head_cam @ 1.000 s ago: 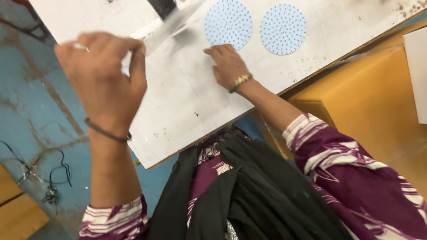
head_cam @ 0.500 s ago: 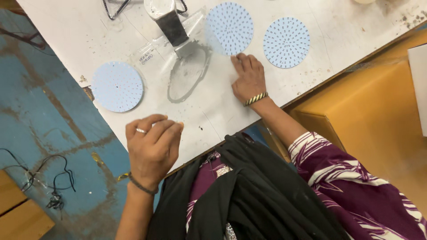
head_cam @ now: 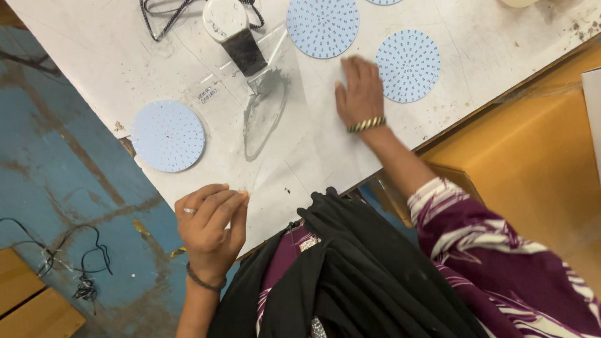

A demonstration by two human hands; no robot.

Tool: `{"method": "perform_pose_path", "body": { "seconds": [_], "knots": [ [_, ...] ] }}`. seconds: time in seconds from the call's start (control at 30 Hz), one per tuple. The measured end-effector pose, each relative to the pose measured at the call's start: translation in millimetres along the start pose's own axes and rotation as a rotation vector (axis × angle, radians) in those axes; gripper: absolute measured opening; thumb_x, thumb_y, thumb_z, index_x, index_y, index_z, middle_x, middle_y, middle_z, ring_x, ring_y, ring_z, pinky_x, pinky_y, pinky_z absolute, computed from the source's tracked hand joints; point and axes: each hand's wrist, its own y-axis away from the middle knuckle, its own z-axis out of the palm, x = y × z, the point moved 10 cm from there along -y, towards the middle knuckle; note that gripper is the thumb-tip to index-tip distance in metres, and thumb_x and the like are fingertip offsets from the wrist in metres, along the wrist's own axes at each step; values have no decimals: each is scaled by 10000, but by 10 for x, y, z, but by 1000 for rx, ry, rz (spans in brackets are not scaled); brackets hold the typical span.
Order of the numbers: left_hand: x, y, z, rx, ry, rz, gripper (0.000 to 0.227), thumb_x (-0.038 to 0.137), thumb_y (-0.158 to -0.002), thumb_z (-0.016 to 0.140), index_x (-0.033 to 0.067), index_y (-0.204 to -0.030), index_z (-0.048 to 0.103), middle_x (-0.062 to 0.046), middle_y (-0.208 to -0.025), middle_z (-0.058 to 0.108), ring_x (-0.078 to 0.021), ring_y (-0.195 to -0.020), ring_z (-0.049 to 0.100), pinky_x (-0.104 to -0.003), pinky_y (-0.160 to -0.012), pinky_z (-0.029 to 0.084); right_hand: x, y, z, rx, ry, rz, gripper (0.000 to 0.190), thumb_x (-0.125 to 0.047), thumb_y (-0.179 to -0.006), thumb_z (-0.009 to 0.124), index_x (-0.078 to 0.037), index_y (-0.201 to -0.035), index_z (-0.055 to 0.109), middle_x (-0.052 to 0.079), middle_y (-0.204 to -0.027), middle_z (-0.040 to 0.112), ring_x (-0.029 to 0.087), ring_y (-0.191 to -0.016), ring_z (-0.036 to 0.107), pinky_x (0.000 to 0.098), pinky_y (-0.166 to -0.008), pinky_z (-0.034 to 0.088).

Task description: The person applies a gray adhesive to circular LED light modules on a white work surface using a small metal spatula. They spread the adhesive around the perimeter of each module, then press a clear plastic sheet over it to smooth and secure the material.

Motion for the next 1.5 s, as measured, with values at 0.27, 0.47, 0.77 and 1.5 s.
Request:
{"method": "perform_pose_path", "body": {
  "seconds": [0.27,0.47,0.77,1.5],
  "knots": [
    [37,51,146,-74,52,20,178,14,-813,813,82,-957,733,-24,-948,714,-227,-1015,679,-386,-891,437,-379,112,181,-66,87,-47,623,-278,-915,699,-36,-1459,516,102,-1499,480,301,-1345,388,511,-1015,303],
    [129,106,284,-93,80,56,165,13,-806,806,79,-933,725,-25,-932,710,-224,-995,682,-389,-874,453,-321,-144,190,-57,164,-63,644,-309,-928,711,-57,-1483,504,90,-1504,469,292,-1340,380,510,-1022,298],
    [157,147,358,-101,105,63,158,8,-807,793,77,-931,723,-19,-919,702,-220,-979,681,-381,-835,471,-225,-405,297,-38,190,-110,640,-337,-944,715,-67,-1482,498,73,-1472,462,280,-1329,373,509,-1007,299],
    [327,-3,200,-8,80,100,120,28,-844,783,50,-930,703,-66,-926,682,-263,-959,667,-415,-812,476,110,-405,164,-1,-75,-85,221,-63,-914,630,-108,-1105,730,130,-1045,687,356,-1005,636,480,-860,516]
  ]
}}
